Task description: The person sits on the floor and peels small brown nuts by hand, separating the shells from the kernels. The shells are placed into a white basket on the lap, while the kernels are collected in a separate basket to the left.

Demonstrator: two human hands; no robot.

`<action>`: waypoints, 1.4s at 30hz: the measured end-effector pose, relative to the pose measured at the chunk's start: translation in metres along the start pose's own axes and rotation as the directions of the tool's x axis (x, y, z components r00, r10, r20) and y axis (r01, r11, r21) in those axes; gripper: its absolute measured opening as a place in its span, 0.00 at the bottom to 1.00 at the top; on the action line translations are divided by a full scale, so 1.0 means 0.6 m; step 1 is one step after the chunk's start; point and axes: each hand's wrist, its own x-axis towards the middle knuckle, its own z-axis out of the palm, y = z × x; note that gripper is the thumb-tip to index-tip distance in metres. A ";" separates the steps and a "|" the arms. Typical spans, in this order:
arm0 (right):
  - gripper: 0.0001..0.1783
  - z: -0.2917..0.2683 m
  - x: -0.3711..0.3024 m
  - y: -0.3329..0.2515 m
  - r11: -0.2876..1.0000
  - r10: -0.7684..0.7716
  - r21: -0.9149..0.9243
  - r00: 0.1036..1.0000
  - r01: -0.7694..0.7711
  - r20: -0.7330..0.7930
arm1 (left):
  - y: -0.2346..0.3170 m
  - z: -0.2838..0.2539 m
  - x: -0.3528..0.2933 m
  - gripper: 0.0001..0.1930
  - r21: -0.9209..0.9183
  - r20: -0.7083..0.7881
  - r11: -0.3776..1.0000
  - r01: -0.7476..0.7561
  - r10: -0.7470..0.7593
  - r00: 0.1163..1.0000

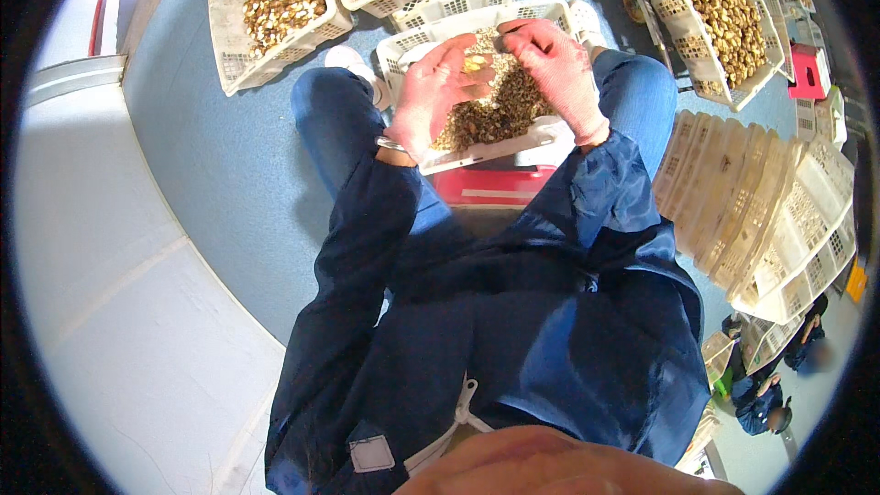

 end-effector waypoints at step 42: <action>0.11 -0.001 0.000 -0.004 0.973 -0.201 -0.080 0.963 0.218 0.180 | -0.009 0.001 -0.012 0.23 0.176 -0.021 0.984 -0.028 0.032 0.999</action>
